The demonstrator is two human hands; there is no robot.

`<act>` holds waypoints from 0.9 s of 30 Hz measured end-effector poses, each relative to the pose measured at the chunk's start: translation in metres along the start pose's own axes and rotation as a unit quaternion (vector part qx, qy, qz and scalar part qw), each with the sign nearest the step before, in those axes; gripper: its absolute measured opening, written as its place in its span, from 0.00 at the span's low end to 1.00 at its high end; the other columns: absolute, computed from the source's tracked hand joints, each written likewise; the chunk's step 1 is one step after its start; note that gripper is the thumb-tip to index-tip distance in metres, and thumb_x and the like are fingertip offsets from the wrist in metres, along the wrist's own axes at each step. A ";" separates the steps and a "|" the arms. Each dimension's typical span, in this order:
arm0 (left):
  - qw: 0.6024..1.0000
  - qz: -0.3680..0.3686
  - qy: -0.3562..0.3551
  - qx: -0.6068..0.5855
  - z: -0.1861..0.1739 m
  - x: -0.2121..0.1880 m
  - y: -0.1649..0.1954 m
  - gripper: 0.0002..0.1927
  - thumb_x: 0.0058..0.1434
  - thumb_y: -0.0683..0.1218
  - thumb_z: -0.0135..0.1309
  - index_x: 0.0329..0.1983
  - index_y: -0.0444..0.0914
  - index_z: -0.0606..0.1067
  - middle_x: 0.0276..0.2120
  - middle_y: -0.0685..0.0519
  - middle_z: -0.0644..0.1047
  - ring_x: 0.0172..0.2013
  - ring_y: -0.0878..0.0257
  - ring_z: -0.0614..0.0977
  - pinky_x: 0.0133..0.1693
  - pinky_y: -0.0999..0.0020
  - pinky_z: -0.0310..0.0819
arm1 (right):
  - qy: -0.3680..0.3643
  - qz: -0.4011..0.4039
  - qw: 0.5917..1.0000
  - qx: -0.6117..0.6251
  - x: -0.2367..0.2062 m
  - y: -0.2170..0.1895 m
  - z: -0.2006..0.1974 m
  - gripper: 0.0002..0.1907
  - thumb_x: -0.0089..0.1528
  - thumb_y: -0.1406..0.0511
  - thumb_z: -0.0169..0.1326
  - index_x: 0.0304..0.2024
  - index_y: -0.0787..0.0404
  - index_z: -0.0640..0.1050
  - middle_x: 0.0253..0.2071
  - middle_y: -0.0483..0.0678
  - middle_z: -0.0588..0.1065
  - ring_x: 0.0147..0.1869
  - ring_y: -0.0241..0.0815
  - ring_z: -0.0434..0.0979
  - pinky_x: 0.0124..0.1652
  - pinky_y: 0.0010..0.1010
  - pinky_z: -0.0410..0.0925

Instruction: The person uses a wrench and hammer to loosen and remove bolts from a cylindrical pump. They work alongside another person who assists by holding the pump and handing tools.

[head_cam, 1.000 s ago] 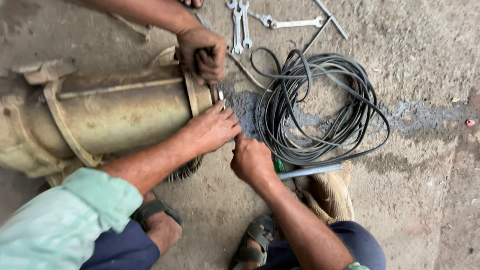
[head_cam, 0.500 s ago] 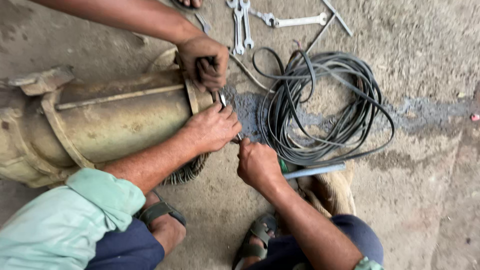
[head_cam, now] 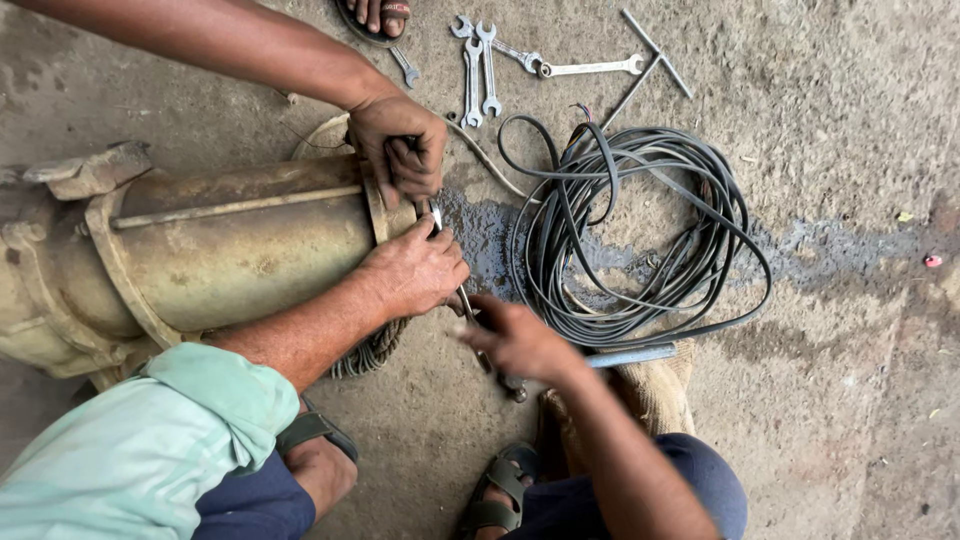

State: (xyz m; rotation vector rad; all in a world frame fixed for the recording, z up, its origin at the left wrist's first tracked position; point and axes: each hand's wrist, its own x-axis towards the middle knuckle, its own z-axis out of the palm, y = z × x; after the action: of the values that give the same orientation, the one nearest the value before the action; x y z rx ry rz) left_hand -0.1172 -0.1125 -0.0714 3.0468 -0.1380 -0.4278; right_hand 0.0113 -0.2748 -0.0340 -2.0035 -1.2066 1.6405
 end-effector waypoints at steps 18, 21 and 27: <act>0.999 -0.025 0.019 0.014 0.021 0.009 -0.004 0.09 0.64 0.51 0.50 0.40 0.47 0.78 0.41 0.54 0.81 0.52 0.56 0.79 0.64 0.40 0.58 | -0.043 0.125 0.872 -0.472 -0.025 0.116 0.007 0.15 0.75 0.63 0.37 0.58 0.50 0.74 0.39 0.50 0.76 0.37 0.46 0.78 0.37 0.42 0.73; 0.999 -0.024 0.023 0.032 0.029 0.013 -0.003 0.10 0.66 0.50 0.47 0.37 0.45 0.79 0.39 0.51 0.82 0.49 0.53 0.81 0.66 0.43 0.57 | 0.114 0.072 0.931 -0.339 -0.065 0.078 -0.037 0.11 0.65 0.62 0.50 0.48 0.55 0.77 0.31 0.45 0.76 0.26 0.41 0.78 0.24 0.28 0.73; 0.999 -0.026 0.023 -0.004 0.037 0.018 -0.007 0.11 0.65 0.48 0.48 0.35 0.42 0.80 0.39 0.49 0.83 0.47 0.53 0.83 0.63 0.50 0.65 | 0.159 -0.103 0.978 -0.091 -0.120 0.048 -0.049 0.20 0.60 0.67 0.49 0.55 0.62 0.70 0.35 0.53 0.82 0.27 0.43 0.83 0.26 0.32 0.77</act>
State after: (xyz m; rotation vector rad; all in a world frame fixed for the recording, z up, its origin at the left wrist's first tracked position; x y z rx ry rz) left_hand -0.1096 -0.1095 -0.1125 3.0549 -0.0559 -0.3597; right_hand 0.0755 -0.3796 0.0297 -2.0648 -1.4246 1.0981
